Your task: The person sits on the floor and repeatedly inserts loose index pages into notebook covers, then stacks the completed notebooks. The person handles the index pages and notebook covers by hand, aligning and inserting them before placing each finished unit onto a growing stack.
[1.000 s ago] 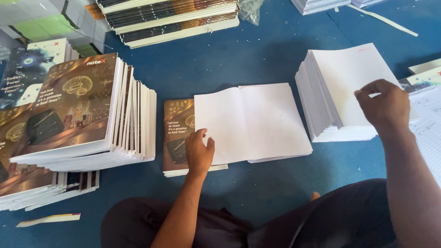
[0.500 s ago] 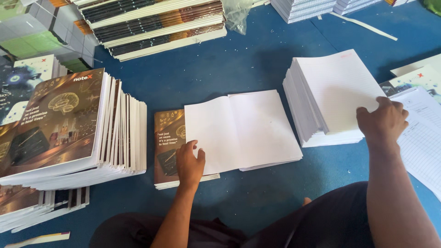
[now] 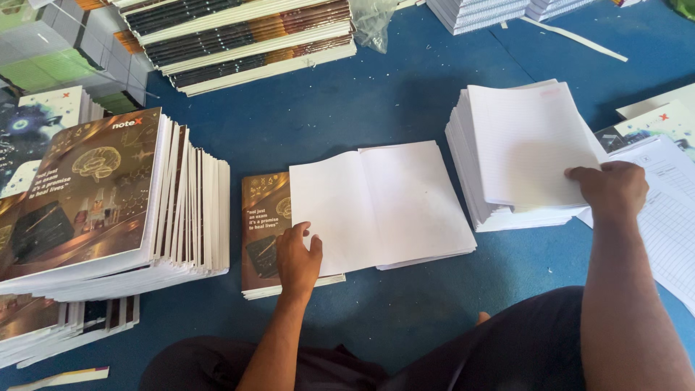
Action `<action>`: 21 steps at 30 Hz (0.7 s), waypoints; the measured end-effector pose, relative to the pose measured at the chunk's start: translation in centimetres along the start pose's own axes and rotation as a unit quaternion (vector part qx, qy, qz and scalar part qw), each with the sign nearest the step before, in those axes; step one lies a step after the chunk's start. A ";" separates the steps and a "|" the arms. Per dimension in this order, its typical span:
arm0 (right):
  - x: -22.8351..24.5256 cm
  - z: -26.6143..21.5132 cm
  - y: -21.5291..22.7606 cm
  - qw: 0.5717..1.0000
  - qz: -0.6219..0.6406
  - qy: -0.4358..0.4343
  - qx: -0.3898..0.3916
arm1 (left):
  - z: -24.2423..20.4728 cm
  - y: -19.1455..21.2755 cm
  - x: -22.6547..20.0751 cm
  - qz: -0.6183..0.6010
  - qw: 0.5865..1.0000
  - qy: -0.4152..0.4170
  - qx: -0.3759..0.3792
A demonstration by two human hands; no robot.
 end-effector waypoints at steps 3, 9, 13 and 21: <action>1.4 -1.7 0.2 0.984 0.142 -0.038 0.102 | 0.1 -0.1 0.1 0.000 1.000 0.007 0.001; 4.9 -5.0 0.7 0.936 0.321 -0.035 0.141 | 0.1 -0.1 -0.1 -0.011 1.000 0.003 -0.003; 6.6 -6.3 1.6 0.889 0.429 -0.003 0.162 | 0.0 -0.4 0.2 -0.030 0.999 0.022 0.018; 10.1 -9.4 0.4 0.852 0.460 0.104 0.229 | -0.1 -1.2 -0.5 -0.124 0.990 0.028 0.056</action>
Point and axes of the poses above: each hand's wrist, its own z-axis towards the middle knuckle, its own y-axis out of the back of the hand, x = y × z, the point moved 6 cm from there along z, towards the middle knuckle, and after that the axes turned 2 degrees about y, right-handed, at the moved point
